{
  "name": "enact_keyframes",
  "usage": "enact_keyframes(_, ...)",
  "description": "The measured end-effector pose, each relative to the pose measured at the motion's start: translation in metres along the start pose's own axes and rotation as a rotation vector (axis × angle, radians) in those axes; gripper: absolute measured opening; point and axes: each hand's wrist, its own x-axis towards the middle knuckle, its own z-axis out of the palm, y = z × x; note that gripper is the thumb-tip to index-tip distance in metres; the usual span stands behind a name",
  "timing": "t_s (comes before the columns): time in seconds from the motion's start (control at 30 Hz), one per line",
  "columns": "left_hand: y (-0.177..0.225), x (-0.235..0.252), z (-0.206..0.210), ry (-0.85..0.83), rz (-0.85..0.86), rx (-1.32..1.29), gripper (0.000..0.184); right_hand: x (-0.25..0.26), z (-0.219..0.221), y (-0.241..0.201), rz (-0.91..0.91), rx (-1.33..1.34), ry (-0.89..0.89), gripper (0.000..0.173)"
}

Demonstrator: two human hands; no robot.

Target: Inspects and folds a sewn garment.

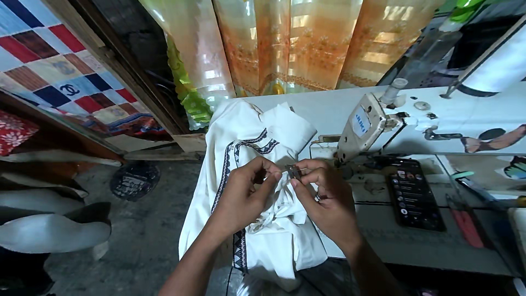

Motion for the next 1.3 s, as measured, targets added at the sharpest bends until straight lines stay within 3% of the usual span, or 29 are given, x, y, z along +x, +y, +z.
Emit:
enact_keyframes(0.83, -0.0004, -0.0019, 0.0063, 0.027, 0.066, 0.039, 0.008, -0.0013, 0.0056, -0.0016, -0.081, -0.148, 0.058, 0.014)
enact_keyframes(1.07, 0.0011, -0.0022, 0.002, 0.002, 0.013, -0.005, 0.007, 0.0001, -0.0006, -0.0012, 0.001, -0.028, -0.005, 0.012)
enact_keyframes(1.3, 0.0021, -0.0014, 0.0007, 0.004, 0.0, -0.013, 0.006, -0.0003, 0.0004, -0.0013, -0.028, -0.064, 0.006, 0.011)
